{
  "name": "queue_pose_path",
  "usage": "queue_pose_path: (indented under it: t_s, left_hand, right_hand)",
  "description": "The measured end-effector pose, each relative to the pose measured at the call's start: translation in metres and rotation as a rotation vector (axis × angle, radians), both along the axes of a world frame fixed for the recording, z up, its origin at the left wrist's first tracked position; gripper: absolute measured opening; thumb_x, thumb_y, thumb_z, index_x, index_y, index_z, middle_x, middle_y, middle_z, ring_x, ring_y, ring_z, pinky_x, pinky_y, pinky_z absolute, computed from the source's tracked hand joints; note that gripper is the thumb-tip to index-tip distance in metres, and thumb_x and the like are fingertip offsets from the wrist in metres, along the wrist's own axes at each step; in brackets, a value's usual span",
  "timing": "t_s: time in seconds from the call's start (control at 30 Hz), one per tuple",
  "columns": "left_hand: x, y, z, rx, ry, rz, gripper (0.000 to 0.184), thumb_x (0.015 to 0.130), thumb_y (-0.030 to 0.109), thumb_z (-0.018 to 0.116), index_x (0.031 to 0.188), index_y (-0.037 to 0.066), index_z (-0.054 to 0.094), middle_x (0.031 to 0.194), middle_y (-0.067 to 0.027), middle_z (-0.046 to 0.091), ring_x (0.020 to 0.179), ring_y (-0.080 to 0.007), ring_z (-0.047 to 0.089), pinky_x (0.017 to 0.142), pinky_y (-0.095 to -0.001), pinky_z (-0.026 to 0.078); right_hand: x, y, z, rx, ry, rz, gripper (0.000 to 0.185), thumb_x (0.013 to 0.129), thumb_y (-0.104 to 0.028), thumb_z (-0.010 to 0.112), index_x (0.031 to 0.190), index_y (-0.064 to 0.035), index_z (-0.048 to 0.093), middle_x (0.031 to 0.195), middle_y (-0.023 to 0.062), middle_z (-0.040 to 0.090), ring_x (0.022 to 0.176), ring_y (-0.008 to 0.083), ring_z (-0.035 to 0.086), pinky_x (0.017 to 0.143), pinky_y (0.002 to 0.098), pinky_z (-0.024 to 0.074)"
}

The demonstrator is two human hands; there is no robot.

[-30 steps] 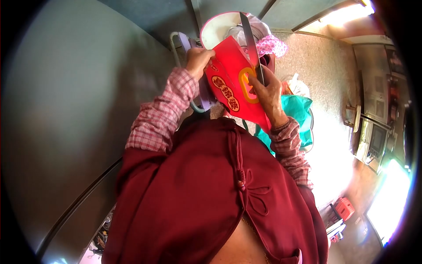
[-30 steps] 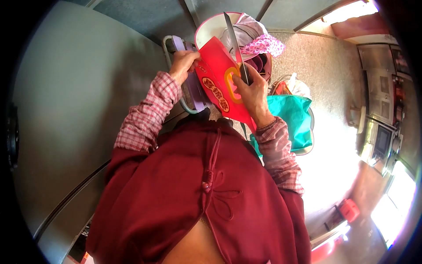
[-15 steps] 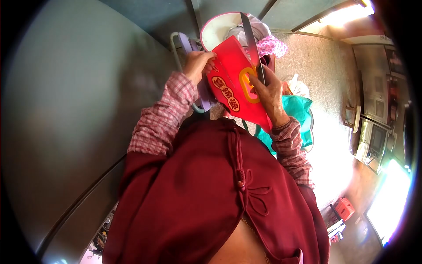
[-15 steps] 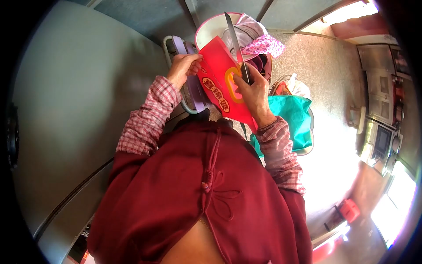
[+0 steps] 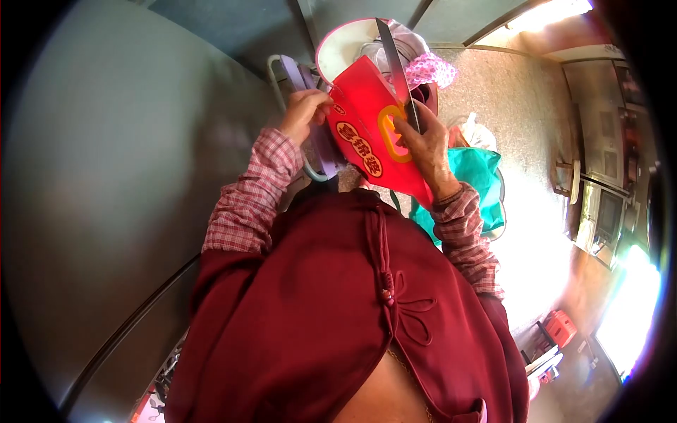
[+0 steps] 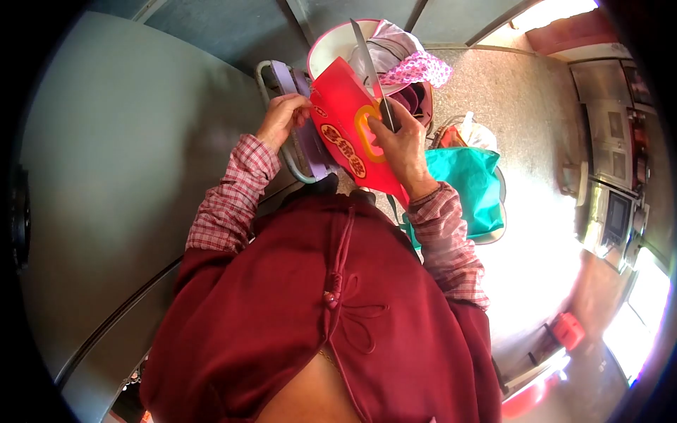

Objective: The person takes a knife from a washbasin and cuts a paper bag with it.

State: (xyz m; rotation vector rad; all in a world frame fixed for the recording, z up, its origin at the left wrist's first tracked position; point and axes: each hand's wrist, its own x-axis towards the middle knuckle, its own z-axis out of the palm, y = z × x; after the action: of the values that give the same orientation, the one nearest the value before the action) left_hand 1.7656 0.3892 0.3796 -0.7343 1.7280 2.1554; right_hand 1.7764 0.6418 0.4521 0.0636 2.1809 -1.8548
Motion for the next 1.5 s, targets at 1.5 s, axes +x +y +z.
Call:
queue_pose_path:
  t_s: [1.5]
  left_hand:
    - [-0.008,0.013,-0.021,0.267,0.236,0.154,0.008,0.086,0.008,0.061,0.085,0.003,0.068,0.069,-0.0009,0.063,0.056,-0.0081,0.053,0.054,-0.0202,0.042]
  right_hand:
    - [0.042,-0.041,0.023,0.406,0.534,0.330,0.043,0.085,-0.013,0.069,0.123,-0.0005,0.056,0.099,0.0223,0.066,0.084,0.0366,0.066,0.072,0.0389,0.0523]
